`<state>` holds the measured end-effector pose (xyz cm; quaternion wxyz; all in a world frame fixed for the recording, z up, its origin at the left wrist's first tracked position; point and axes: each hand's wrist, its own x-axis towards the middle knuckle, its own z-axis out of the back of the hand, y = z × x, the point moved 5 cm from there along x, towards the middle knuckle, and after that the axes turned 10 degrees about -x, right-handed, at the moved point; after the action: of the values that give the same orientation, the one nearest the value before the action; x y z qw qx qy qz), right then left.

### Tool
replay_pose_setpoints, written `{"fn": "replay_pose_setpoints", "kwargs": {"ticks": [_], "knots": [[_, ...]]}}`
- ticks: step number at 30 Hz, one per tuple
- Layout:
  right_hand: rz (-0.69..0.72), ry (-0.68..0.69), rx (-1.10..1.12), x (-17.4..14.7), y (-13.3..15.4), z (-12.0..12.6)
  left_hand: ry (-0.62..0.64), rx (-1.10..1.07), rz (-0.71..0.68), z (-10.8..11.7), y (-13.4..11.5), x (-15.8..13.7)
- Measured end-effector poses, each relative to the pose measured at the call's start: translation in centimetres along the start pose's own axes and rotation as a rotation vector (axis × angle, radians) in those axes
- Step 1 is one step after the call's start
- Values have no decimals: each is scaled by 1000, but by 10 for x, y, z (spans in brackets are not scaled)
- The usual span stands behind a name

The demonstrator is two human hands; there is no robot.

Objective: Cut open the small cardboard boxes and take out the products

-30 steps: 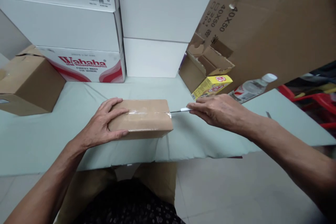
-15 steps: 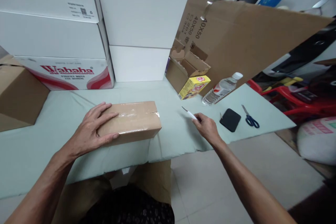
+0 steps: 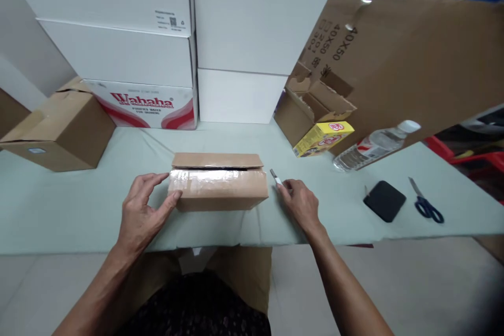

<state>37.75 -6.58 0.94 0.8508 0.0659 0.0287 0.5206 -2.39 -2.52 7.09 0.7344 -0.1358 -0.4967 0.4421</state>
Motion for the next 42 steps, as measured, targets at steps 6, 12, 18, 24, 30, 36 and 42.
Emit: {"fn": "replay_pose_setpoints", "kwargs": {"ticks": [6,12,18,24,30,36,42], "knots": [[402,-197,576,-25,47,54,16,-154,50,-3,2,-2],[754,-223,692,-68,76,85,72,-291,-82,-6,-7,-12],[695,-288,378,-61,85,92,109,-243,-231,-7,-11,-20],[649,-206,7,-34,122,81,370,-471,-54,0,6,-14],[552,-177,-155,-11,142,95,457,-648,138,7,11,1],[432,-89,-115,20,151,95,393,-391,97,1,-8,18],[419,249,-143,37,154,85,494,-218,-36,3,-17,24]]}}
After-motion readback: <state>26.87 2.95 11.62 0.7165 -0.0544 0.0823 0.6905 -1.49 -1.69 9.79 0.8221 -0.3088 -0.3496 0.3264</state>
